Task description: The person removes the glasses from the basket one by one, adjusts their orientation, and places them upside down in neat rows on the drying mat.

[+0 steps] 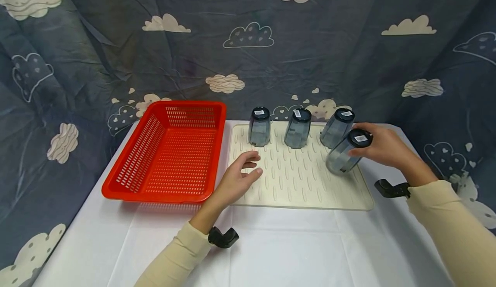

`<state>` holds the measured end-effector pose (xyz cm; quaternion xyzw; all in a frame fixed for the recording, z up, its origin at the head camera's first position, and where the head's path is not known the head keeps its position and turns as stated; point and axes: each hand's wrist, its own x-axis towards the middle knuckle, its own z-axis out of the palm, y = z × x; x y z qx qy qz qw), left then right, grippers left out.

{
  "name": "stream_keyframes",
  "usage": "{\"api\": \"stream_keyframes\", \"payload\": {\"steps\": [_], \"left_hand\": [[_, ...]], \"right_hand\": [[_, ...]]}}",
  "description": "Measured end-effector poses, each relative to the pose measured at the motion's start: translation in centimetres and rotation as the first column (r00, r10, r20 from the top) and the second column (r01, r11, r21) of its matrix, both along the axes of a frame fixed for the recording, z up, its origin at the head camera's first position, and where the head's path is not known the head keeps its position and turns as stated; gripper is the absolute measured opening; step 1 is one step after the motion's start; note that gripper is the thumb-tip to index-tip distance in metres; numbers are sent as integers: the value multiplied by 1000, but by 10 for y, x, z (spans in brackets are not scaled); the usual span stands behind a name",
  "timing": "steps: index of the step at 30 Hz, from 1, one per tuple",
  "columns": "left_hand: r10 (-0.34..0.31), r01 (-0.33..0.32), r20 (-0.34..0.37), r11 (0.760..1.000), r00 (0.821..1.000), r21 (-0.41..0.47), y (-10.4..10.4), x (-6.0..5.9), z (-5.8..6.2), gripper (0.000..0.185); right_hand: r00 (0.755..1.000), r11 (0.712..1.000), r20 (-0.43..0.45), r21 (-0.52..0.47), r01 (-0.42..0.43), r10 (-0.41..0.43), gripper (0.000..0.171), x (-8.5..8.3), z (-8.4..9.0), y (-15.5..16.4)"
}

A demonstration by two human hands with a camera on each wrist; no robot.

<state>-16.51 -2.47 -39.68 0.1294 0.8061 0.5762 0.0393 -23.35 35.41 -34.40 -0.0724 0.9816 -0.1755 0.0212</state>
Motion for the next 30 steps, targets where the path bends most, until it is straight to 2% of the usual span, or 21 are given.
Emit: {"api": "stream_keyframes", "payload": {"steps": [7, 18, 26, 30], "left_hand": [[-26, 26, 18, 1000, 999, 5, 2, 2, -3, 48], [-29, 29, -18, 1000, 999, -6, 3, 3, -3, 40], [-28, 28, -104, 1000, 994, -4, 4, 3, -4, 33], [-33, 29, -115, 999, 993, -32, 4, 3, -3, 33]], "right_hand": [[1000, 1000, 5, -15, -17, 17, 80, -3, -9, 0], [999, 999, 17, -34, -31, 31, 78, -7, -16, -4], [998, 999, 54, -48, -18, 21, 80, -8, -18, -7], [999, 999, 50, -49, -19, 21, 80, -10, -18, -8]]}}
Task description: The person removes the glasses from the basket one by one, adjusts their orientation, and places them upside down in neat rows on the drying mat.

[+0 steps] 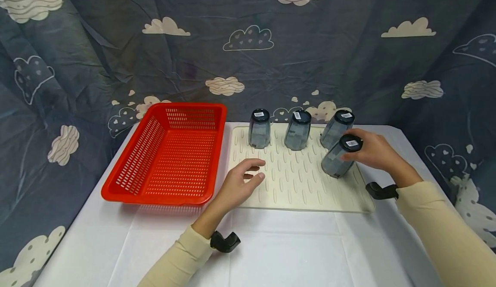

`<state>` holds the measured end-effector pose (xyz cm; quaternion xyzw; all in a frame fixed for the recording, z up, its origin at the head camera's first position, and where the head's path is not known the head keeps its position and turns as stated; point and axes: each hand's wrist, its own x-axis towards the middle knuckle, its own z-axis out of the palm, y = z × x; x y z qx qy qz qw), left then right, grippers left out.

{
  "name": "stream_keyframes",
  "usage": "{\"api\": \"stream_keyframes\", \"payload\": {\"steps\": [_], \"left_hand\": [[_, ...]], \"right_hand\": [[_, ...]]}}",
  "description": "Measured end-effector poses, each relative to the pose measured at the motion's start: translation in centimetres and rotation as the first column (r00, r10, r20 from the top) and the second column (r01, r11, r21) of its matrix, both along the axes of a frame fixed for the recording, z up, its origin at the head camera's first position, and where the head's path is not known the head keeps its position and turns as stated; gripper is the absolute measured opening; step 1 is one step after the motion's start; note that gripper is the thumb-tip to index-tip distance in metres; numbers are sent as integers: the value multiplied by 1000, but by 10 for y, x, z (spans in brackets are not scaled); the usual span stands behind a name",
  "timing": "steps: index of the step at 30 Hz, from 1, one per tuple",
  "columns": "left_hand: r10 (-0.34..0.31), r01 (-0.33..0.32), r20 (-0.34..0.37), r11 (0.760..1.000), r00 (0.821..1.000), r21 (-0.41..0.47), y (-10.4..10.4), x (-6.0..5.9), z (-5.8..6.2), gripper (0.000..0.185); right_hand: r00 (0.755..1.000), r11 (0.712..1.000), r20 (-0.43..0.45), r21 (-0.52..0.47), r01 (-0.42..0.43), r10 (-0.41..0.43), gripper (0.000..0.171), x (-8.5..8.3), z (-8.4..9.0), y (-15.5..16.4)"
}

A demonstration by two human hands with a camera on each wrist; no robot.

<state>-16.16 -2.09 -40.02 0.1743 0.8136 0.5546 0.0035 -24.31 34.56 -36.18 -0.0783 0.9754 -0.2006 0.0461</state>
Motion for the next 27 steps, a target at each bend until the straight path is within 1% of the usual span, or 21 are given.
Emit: {"api": "stream_keyframes", "payload": {"steps": [7, 14, 20, 27], "left_hand": [[-21, 22, 14, 999, 1000, -35, -1, 0, -3, 30], [-10, 11, 17, 999, 1000, -31, -2, -2, -3, 30], [-8, 8, 19, 999, 1000, -32, -3, -1, -4, 30], [12, -12, 4, 999, 1000, -32, -4, 0, 0, 35]], "right_hand": [[1000, 1000, 20, 7, -1, 1, 80, -1, -2, -1], [998, 1000, 61, -10, -13, 14, 80, -5, -5, -3], [994, 999, 109, -49, 4, 1, 83, -7, -8, -7], [994, 999, 105, -52, 0, 6, 86, -5, -6, -8]]}}
